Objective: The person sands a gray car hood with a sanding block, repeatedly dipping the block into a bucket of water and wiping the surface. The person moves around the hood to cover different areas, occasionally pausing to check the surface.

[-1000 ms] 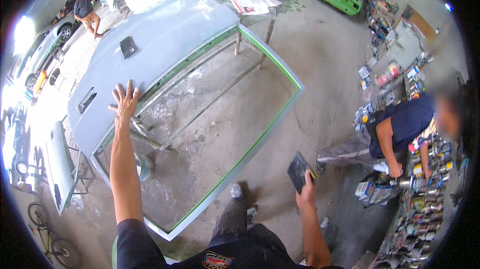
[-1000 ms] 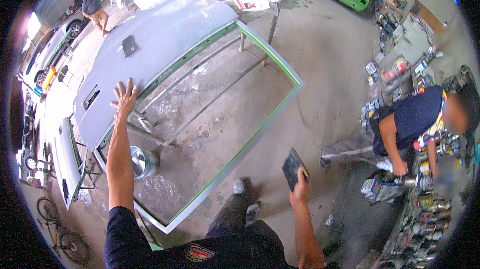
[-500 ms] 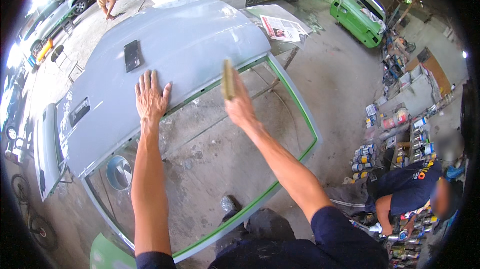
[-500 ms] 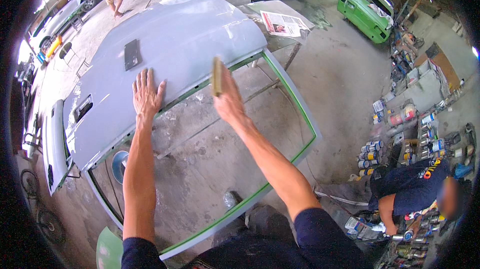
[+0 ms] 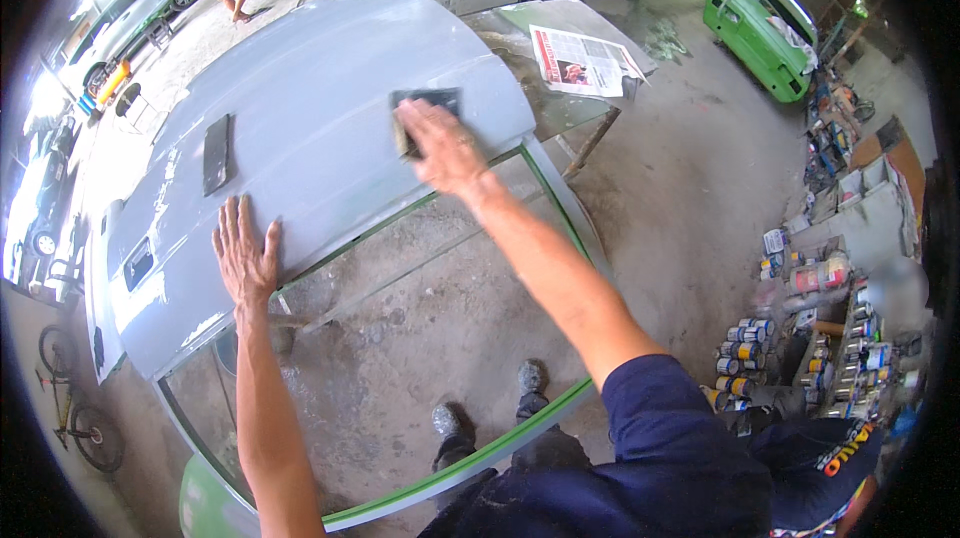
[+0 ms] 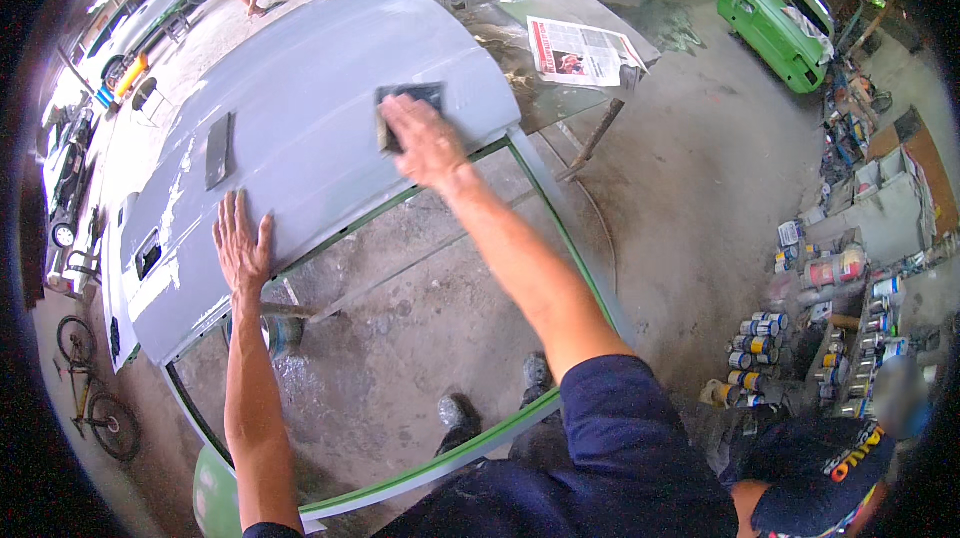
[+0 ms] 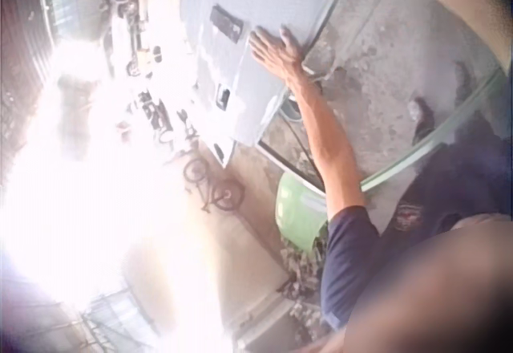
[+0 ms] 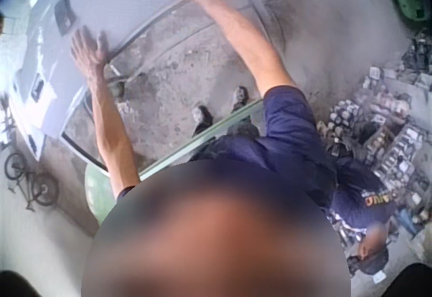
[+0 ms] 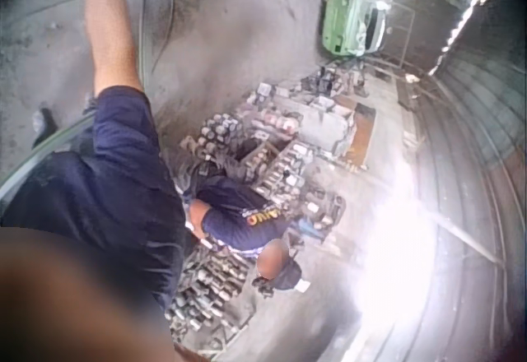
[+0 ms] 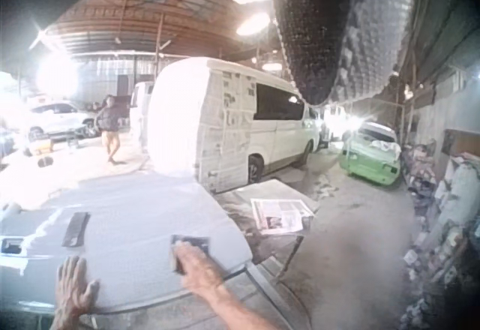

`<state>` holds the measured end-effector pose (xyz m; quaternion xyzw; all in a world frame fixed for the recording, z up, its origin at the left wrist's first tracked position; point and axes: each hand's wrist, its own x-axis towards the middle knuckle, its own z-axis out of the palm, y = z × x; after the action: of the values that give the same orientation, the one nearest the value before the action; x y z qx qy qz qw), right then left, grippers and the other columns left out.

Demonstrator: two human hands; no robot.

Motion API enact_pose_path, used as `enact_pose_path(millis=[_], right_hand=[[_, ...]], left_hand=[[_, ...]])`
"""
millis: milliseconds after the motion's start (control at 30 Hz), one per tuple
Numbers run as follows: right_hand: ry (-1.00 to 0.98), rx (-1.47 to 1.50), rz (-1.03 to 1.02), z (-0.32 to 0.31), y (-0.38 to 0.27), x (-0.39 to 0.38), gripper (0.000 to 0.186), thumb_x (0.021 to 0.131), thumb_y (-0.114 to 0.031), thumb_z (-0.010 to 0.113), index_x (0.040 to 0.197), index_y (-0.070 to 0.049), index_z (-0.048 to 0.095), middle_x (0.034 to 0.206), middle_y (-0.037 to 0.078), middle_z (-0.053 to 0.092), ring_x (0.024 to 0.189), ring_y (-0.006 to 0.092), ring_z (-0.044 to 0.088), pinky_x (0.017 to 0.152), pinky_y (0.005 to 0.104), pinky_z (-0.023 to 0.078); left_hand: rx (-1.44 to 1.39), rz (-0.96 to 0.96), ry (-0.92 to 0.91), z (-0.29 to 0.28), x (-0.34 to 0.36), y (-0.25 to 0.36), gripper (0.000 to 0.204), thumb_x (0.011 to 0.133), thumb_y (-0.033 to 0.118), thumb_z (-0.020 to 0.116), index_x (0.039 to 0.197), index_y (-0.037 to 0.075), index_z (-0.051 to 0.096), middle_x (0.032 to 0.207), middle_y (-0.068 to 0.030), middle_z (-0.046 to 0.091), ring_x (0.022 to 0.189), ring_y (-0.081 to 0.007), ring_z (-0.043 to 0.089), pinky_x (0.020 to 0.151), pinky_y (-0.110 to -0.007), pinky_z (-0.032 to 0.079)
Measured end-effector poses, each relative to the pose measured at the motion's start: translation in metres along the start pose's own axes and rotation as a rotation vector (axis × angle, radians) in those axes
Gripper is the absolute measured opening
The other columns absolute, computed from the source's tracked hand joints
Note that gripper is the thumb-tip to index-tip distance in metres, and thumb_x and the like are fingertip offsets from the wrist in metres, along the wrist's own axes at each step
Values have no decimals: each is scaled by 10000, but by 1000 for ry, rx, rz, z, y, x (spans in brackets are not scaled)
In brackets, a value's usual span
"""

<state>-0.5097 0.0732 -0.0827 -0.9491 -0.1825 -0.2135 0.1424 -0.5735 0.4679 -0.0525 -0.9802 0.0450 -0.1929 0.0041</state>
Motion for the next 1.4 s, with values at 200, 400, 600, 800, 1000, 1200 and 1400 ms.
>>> enact_pose_path(millis=[200, 400, 600, 800, 1000, 1200, 1400], right_hand=[[21, -138, 263, -35, 143, 6, 660, 1093, -348, 488, 1646, -22, 336, 1715, 205, 328, 1591, 335, 315, 1333, 433, 239], [-34, -187, 206, 17, -6, 35, 699, 1062, -310, 567, 1619, 47, 340, 1704, 274, 303, 1608, 363, 263, 1346, 493, 156], [-48, -49, -76, -5, -47, 44, 701, 1069, -395, 542, 1610, 23, 385, 1680, 201, 400, 1571, 335, 354, 1331, 435, 236], [105, 25, 189, -29, 103, 44, 447, 1080, -271, 510, 1409, 24, 570, 1466, 203, 592, 1331, 370, 584, 1217, 452, 404], [207, 7, 267, 6, -38, 66, 356, 1070, -233, 501, 1204, 69, 630, 1209, 227, 624, 1232, 385, 572, 1146, 488, 434], [11, -37, -173, 19, -75, 82, 292, 1046, -249, 548, 1142, 5, 657, 1130, 200, 617, 1086, 331, 608, 1041, 440, 506], [159, -28, 146, -42, 127, 69, 354, 1035, -266, 548, 1189, 0, 723, 1234, 219, 706, 1122, 364, 694, 1028, 455, 550]], left_hand=[[44, -7, 8, 2, 2, 2, 780, 1067, 628, 429, 1664, 131, 366, 1730, -155, 325, 1618, -335, 255, 1316, -537, 161], [74, -18, -9, 3, 3, 1, 779, 1068, 634, 421, 1669, 143, 356, 1738, -135, 313, 1619, -316, 253, 1320, -526, 179], [45, -2, -9, 0, 3, 1, 789, 1066, 651, 404, 1668, 143, 356, 1739, -127, 312, 1618, -318, 251, 1324, -529, 170], [66, -29, -30, 5, 4, -4, 819, 1047, 684, 411, 1667, 151, 358, 1732, -123, 328, 1619, -317, 249, 1327, -520, 165], [13, -26, -17, -1, 3, -3, 814, 1041, 678, 434, 1656, 148, 375, 1729, -116, 335, 1621, -312, 245, 1324, -524, 172], [46, -38, -66, -5, 5, 1, 837, 1041, 701, 406, 1664, 143, 361, 1738, -106, 320, 1629, -304, 223, 1330, -519, 156], [40, -21, -27, 3, 3, -3, 850, 1040, 733, 353, 1669, 161, 356, 1739, -103, 317, 1628, -294, 227, 1336, -505, 148]])
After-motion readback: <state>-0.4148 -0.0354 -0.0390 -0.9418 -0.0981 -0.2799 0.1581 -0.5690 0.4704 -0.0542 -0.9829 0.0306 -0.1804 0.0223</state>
